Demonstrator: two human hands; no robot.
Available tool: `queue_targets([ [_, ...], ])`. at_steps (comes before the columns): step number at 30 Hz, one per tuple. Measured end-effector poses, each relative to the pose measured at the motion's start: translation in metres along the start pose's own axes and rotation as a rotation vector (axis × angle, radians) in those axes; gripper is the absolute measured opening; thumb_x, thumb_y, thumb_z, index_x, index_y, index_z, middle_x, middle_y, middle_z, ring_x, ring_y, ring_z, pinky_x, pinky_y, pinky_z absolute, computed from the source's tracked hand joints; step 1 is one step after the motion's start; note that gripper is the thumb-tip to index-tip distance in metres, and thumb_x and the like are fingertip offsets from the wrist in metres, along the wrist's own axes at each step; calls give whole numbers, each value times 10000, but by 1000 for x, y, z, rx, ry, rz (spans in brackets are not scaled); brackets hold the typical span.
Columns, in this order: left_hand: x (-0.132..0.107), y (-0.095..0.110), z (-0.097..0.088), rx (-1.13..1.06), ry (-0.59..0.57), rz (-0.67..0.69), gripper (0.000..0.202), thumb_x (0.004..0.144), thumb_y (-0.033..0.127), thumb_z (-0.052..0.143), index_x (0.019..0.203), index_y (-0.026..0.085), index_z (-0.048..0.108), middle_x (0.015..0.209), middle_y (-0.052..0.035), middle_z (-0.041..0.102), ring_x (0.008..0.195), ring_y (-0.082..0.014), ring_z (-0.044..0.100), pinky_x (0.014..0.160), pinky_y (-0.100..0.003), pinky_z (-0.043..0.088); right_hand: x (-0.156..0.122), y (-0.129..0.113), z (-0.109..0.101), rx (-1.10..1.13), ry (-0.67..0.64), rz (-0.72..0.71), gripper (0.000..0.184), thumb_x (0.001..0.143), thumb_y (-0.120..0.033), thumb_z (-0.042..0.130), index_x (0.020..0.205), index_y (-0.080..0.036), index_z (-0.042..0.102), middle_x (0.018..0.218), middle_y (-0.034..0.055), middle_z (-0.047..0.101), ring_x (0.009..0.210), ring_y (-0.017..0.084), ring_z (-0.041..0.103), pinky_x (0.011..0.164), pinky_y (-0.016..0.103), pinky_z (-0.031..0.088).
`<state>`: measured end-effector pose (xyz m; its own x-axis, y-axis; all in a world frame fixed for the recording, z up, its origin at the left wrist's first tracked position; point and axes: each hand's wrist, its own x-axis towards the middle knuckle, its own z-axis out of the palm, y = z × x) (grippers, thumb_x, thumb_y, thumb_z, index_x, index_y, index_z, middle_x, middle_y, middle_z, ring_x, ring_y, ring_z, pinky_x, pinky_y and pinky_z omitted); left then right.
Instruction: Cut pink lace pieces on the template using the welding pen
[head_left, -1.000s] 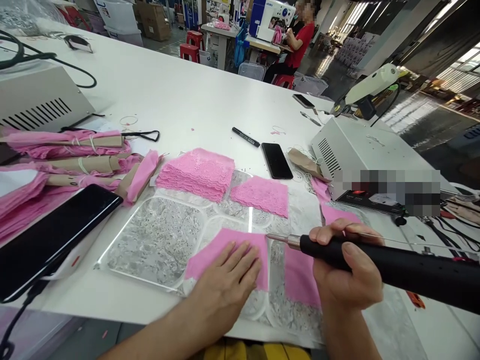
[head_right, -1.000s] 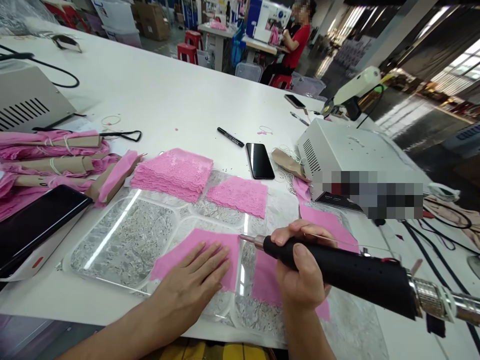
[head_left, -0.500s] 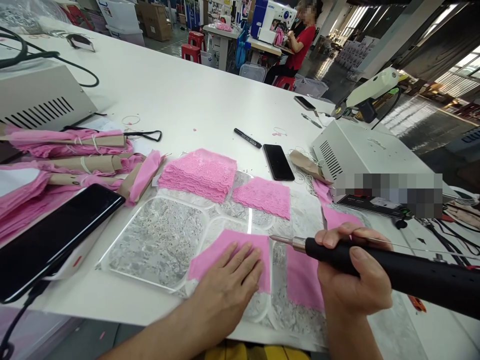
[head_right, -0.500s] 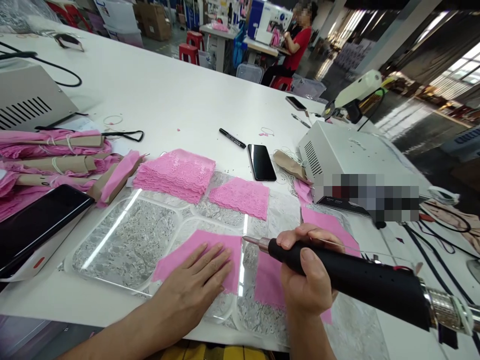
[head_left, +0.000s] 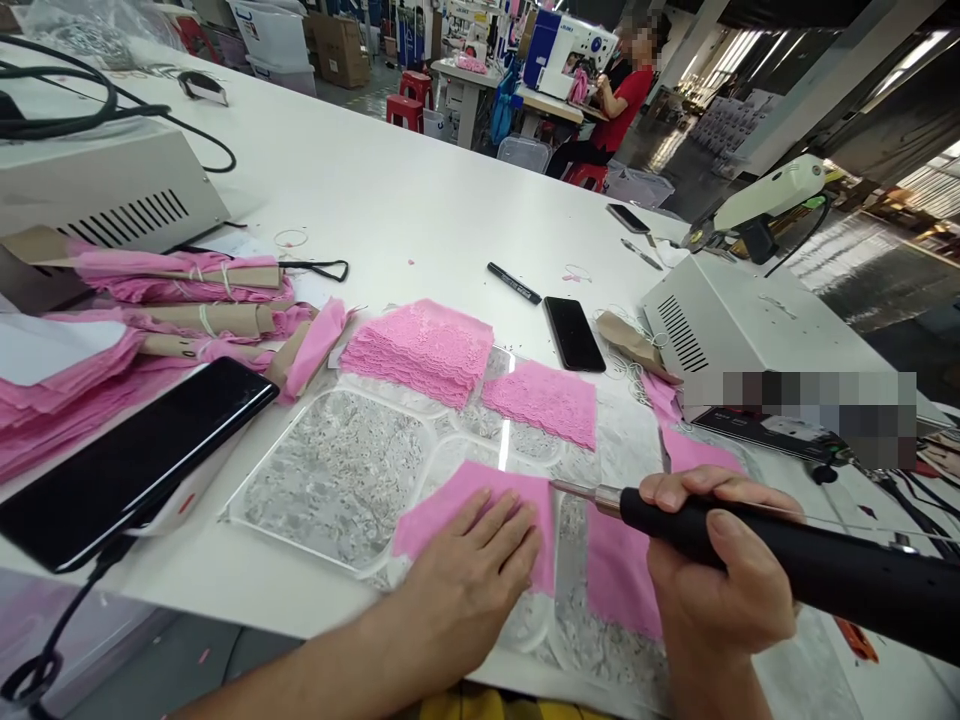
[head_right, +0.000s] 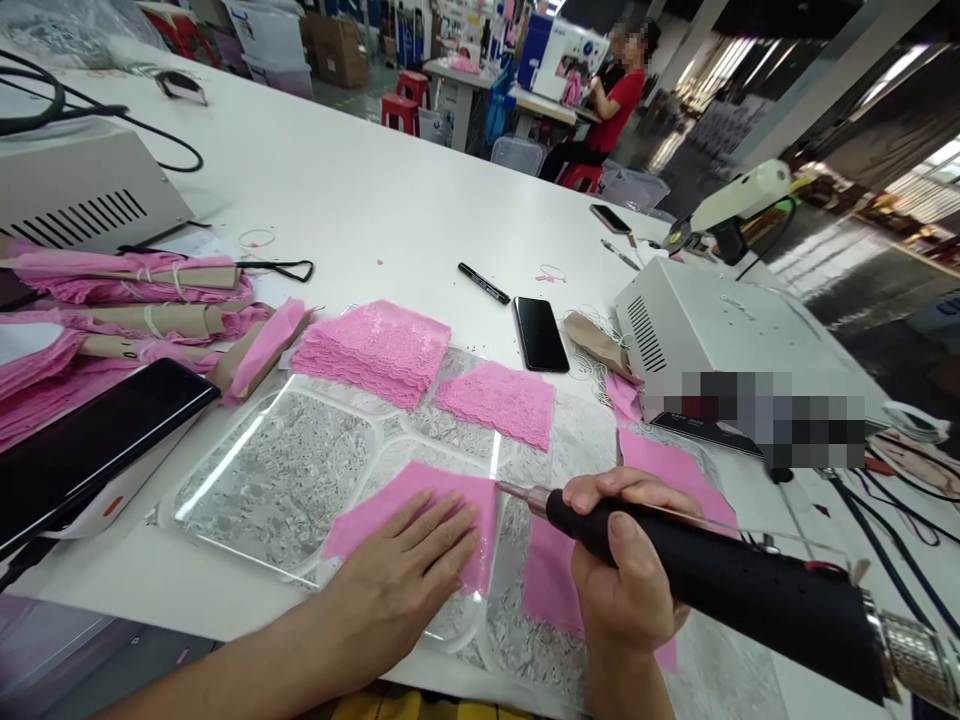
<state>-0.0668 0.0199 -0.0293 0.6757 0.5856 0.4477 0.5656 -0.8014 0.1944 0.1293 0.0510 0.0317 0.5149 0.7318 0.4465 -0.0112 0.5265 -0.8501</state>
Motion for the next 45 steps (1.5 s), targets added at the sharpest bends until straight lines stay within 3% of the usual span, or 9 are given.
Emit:
queue_targets([
  [8, 1, 2, -2, 1, -29, -9, 362, 907, 198, 507, 1242, 76, 569, 1349, -139, 573, 1253, -277, 531, 1091, -434, 382, 0, -2, 0, -51, 27, 38, 106, 592, -169, 554, 694, -191, 567, 687, -16, 561, 525, 133, 526, 557, 349, 482],
  [12, 1, 3, -5, -17, 42, -15, 353, 912, 223, 517, 1229, 83, 581, 1323, -124, 597, 1226, -267, 550, 1074, -420, 412, 1, -3, 6, -44, 53, 59, 109, 582, -190, 545, 688, -196, 571, 692, -16, 535, 527, 131, 515, 555, 341, 463],
  [18, -19, -3, -24, 22, 248, -122, 247, 932, 119, 492, 1125, 78, 641, 1175, -130, 686, 1137, -269, 621, 1012, -449, 468, -7, -5, 39, 92, -50, 62, 138, 642, -169, 572, 773, -200, 599, 753, -17, 573, 524, 119, 548, 544, 335, 491],
  [24, -48, -16, -46, 58, 313, -190, 204, 912, 65, 533, 1080, 75, 649, 1107, -138, 712, 1125, -270, 632, 974, -436, 495, -20, 5, 66, 168, -205, 100, 131, 724, -153, 597, 843, -208, 604, 829, -17, 581, 581, 112, 591, 597, 336, 517],
  [31, -62, -21, -51, 23, 327, -221, 222, 914, 51, 509, 1080, 83, 652, 1094, -124, 717, 1133, -254, 627, 980, -415, 490, -25, 12, 70, 162, -215, 72, 131, 719, -150, 590, 840, -199, 601, 827, -15, 589, 583, 110, 589, 594, 332, 522],
  [45, -64, -21, -56, -23, 333, -213, 233, 893, 53, 518, 1071, 102, 661, 1093, -120, 717, 1145, -241, 625, 969, -397, 520, -25, 9, 73, 172, -224, 123, 127, 691, -154, 606, 809, -203, 600, 795, -19, 578, 580, 110, 576, 581, 328, 529],
])
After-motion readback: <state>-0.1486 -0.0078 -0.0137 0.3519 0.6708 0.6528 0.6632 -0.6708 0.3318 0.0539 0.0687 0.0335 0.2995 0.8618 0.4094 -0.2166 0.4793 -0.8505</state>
